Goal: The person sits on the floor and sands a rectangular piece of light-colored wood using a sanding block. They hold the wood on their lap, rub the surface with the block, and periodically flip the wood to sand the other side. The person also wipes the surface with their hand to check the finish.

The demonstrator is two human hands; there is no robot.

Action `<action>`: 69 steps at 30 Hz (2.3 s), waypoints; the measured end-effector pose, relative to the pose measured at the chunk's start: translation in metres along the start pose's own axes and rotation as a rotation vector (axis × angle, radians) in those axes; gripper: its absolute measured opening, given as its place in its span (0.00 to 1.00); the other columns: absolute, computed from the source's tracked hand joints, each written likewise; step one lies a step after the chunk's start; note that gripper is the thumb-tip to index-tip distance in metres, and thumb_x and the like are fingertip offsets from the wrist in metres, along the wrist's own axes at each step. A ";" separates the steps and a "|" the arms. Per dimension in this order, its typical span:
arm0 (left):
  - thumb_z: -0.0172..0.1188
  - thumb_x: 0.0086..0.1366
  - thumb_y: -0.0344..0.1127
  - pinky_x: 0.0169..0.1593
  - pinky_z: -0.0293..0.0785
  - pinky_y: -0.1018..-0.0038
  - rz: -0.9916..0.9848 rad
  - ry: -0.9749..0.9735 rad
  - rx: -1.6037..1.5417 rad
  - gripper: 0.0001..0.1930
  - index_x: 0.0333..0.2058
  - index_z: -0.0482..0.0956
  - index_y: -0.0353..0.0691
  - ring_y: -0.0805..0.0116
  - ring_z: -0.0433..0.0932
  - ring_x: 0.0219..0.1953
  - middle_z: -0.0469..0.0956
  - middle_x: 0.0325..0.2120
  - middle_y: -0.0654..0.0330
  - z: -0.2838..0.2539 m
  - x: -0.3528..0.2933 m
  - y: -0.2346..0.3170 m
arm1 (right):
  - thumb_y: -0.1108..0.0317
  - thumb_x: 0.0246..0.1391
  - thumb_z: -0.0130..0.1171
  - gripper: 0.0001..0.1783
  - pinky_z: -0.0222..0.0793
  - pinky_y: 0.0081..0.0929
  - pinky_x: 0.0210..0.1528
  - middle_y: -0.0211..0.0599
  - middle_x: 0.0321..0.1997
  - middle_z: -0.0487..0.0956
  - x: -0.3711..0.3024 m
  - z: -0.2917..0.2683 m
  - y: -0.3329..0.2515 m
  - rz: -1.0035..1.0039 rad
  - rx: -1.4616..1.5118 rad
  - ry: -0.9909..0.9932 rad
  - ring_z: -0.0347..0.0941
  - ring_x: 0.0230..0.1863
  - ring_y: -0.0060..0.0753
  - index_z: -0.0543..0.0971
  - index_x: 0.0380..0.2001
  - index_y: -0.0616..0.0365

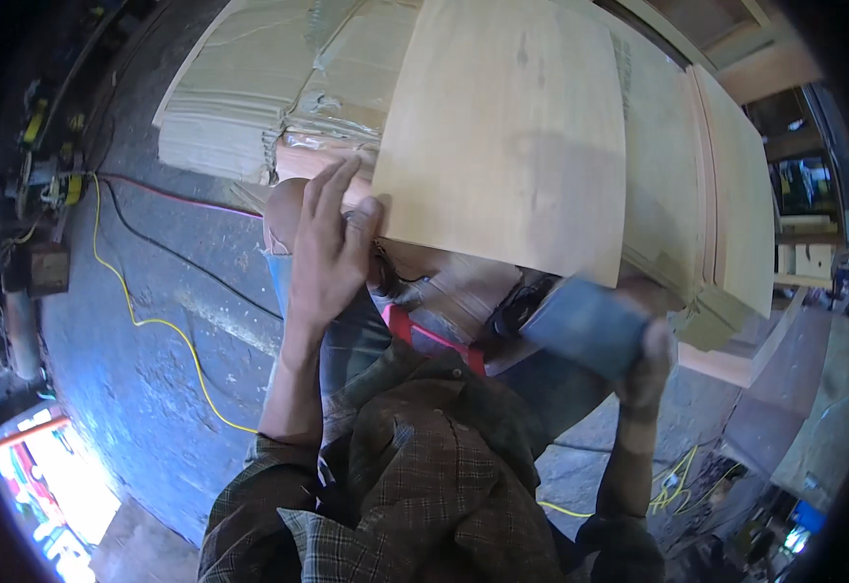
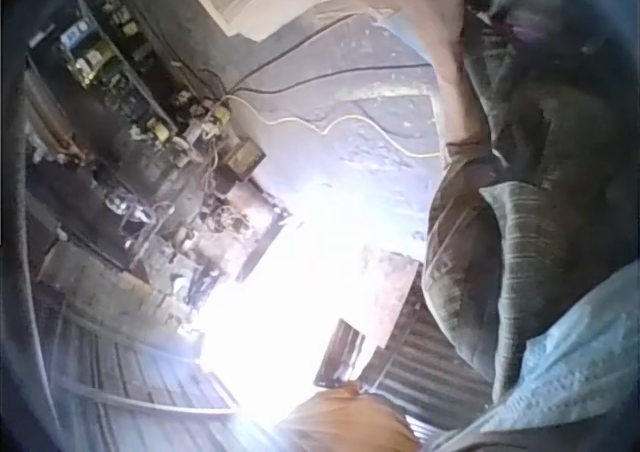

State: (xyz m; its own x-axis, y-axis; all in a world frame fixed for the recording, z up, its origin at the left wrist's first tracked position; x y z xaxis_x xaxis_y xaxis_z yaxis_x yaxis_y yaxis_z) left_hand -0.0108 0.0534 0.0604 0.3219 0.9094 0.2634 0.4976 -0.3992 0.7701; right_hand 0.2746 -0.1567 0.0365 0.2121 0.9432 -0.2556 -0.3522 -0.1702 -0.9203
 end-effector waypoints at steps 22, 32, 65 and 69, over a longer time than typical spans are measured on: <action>0.58 0.60 0.36 0.31 0.73 0.65 0.365 -0.431 -0.053 0.09 0.28 0.79 0.35 0.53 0.77 0.26 0.77 0.25 0.52 0.013 0.003 0.107 | 0.75 0.55 0.51 0.20 0.65 0.34 0.57 0.46 0.46 0.77 0.000 -0.056 -0.049 -0.456 0.167 0.511 0.73 0.50 0.38 0.71 0.51 0.72; 0.45 0.67 0.52 0.60 0.58 0.51 0.406 0.038 0.648 0.23 0.54 0.70 0.45 0.46 0.63 0.59 0.68 0.54 0.47 0.143 0.217 0.035 | 0.73 0.54 0.53 0.25 0.56 0.40 0.63 0.43 0.61 0.68 0.153 0.041 -0.125 -0.980 -1.577 0.293 0.60 0.64 0.46 0.69 0.57 0.58; 0.42 0.65 0.55 0.66 0.46 0.49 0.319 -0.113 0.596 0.28 0.60 0.65 0.47 0.48 0.54 0.65 0.59 0.62 0.49 0.151 0.213 0.041 | 0.62 0.63 0.47 0.21 0.65 0.35 0.53 0.48 0.48 0.76 0.092 -0.084 -0.121 -0.195 -0.920 0.392 0.73 0.49 0.40 0.72 0.52 0.66; 0.43 0.65 0.54 0.65 0.47 0.48 0.333 -0.052 0.574 0.27 0.58 0.66 0.48 0.46 0.55 0.64 0.61 0.60 0.47 0.146 0.210 0.036 | 0.57 0.63 0.40 0.26 0.53 0.40 0.64 0.51 0.61 0.67 0.312 0.033 -0.133 -0.984 -1.687 0.218 0.59 0.64 0.45 0.66 0.59 0.60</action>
State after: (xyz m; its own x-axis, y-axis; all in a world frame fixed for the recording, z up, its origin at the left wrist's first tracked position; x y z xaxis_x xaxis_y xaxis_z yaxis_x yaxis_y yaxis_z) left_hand 0.1926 0.2126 0.0587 0.5640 0.7254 0.3945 0.7099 -0.6700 0.2170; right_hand 0.3579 0.1699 0.0885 -0.1047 0.8412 0.5305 0.9920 0.1262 -0.0043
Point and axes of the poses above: each hand's wrist, its own x-axis towards the middle knuckle, its own z-axis out of the palm, y = z × x, the point moved 10 cm from there along x, towards the middle knuckle
